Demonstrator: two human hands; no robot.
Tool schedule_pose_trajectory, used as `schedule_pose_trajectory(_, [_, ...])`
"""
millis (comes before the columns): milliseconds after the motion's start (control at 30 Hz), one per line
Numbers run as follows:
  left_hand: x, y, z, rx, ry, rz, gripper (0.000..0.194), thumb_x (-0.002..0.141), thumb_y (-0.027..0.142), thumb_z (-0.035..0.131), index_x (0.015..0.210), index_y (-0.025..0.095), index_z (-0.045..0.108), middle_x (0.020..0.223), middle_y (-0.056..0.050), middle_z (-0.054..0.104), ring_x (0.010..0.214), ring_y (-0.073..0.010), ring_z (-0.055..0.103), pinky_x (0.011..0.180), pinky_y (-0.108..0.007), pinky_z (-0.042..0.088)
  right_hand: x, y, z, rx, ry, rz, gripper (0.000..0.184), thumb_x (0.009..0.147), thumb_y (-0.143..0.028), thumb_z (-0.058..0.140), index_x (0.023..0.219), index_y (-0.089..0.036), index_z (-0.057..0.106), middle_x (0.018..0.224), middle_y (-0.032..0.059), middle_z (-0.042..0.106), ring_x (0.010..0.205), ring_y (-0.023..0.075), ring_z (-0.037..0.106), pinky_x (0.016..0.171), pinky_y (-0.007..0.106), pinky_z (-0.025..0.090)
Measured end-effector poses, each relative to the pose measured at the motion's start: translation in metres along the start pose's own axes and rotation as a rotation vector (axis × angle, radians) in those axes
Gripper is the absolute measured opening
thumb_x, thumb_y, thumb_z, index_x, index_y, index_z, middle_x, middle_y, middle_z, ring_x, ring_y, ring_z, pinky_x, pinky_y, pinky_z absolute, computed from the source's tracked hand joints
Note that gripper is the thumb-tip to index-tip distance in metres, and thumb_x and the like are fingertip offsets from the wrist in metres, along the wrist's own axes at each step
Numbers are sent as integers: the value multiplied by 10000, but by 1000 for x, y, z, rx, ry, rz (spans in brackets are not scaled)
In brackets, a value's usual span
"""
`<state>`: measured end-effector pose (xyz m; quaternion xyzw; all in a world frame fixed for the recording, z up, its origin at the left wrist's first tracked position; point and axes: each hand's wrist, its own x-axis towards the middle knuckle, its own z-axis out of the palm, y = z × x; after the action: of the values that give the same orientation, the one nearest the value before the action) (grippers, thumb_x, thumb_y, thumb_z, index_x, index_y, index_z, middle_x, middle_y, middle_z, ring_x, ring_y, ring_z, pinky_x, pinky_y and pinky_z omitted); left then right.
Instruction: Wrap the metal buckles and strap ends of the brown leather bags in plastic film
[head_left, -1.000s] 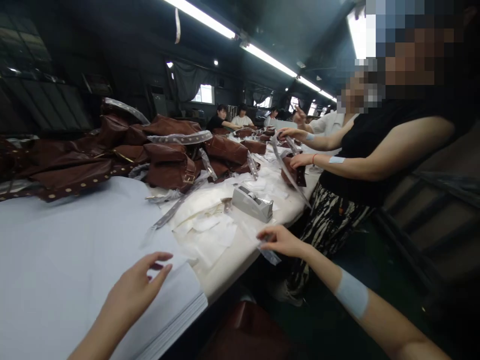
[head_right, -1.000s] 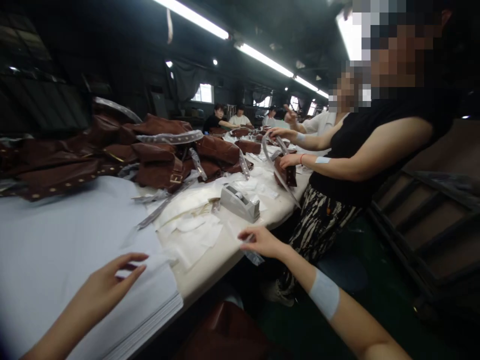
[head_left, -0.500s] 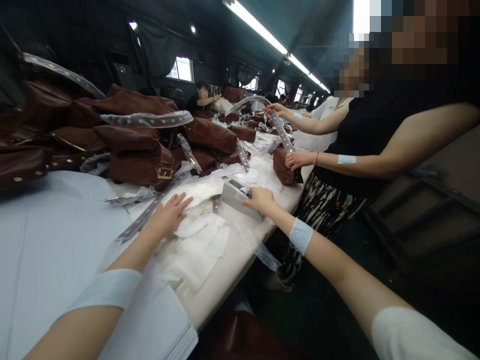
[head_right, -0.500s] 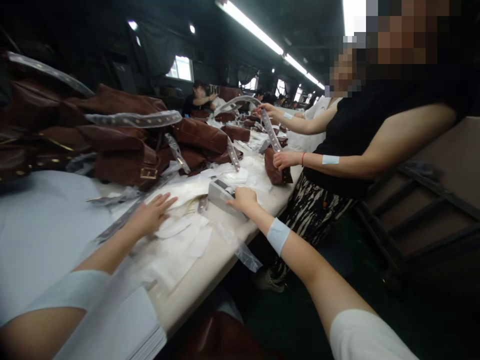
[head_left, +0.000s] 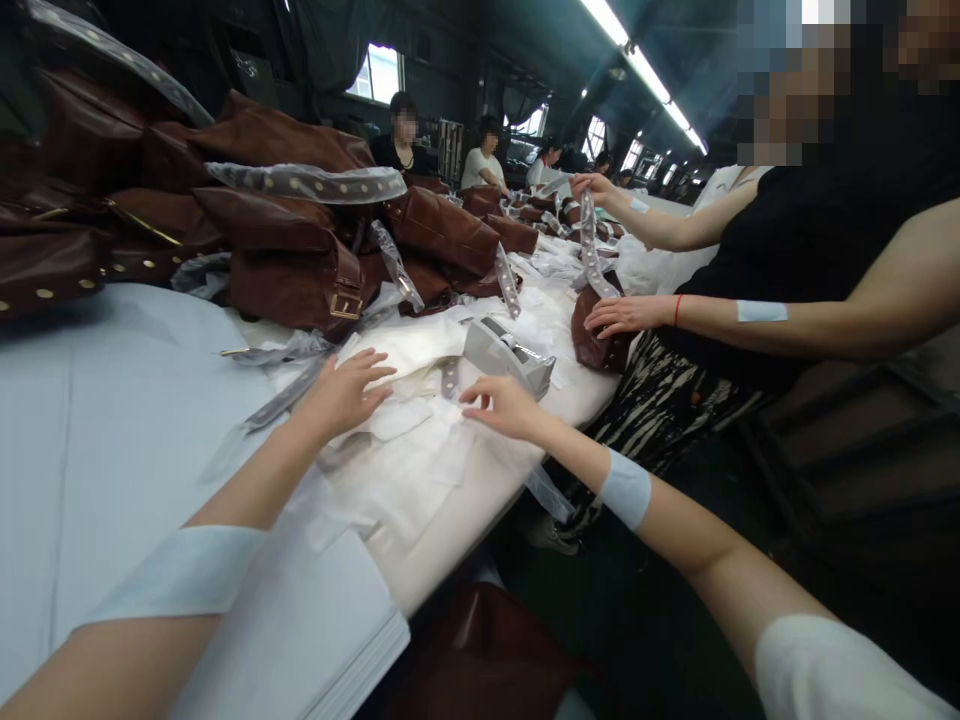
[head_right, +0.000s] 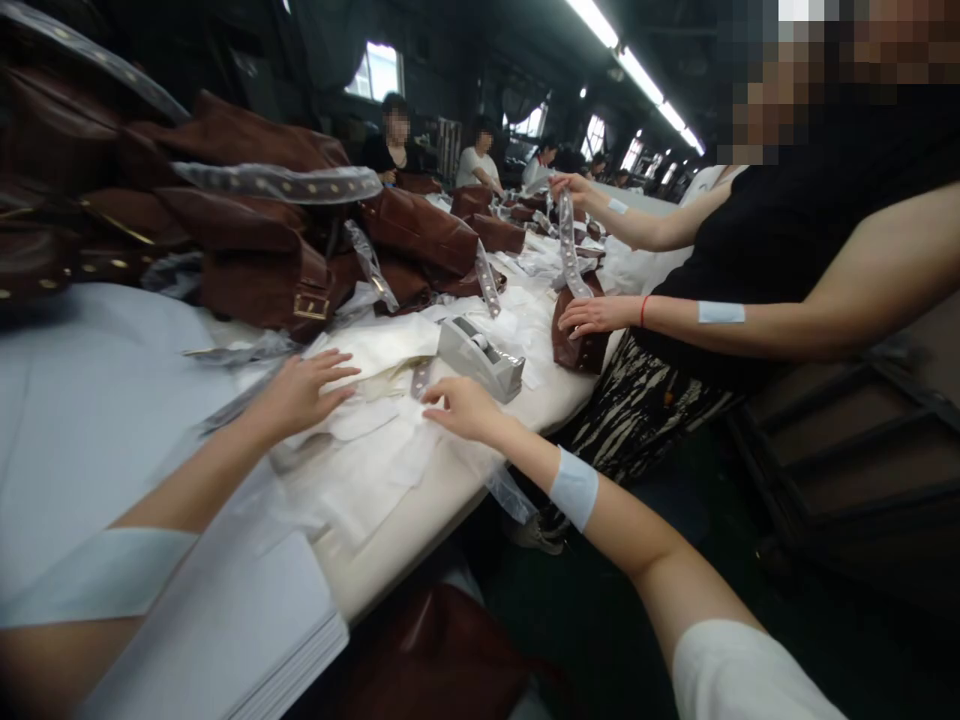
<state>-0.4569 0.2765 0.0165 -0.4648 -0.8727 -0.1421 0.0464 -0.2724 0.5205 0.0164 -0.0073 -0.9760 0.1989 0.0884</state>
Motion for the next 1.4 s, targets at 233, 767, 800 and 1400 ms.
schedule_pose_trajectory(233, [-53, 35, 7, 28, -160, -189, 420, 876, 555, 590, 1124, 245, 726, 1144, -48, 711, 1022, -274, 669, 662, -348, 425, -12, -24, 35, -23, -223, 37, 379, 778, -276, 865, 1121, -179, 740, 884, 52, 727, 938, 237, 637, 722, 288, 432])
schedule_pose_trajectory(767, [-117, 85, -1, -254, -322, -369, 265, 772, 380, 588, 993, 245, 642, 827, -2, 716, 804, -229, 676, 688, -329, 416, -3, 0, 25, 7, -301, 51, 192, 766, -306, 858, 832, -182, 726, 803, -5, 701, 689, 138, 590, 580, 241, 320])
schedule_pose_trajectory(800, [-115, 81, -6, -246, -279, -373, 273, 781, 397, 578, 999, 250, 650, 825, -1, 714, 809, -231, 676, 693, -330, 419, -4, 1, 25, 9, -278, 48, 167, 777, -286, 843, 838, -185, 726, 821, 0, 707, 710, 145, 594, 590, 244, 316])
schedule_pose_trajectory(1400, [-112, 60, 19, -142, -205, -202, 561, 798, 366, 652, 1295, 107, 623, 1324, -193, 567, 1258, -347, 543, 1097, -453, 459, 65, -24, 25, 356, 9, -6, 343, 921, -326, 699, 1178, -99, 706, 1053, 84, 753, 851, 162, 674, 721, 234, 499])
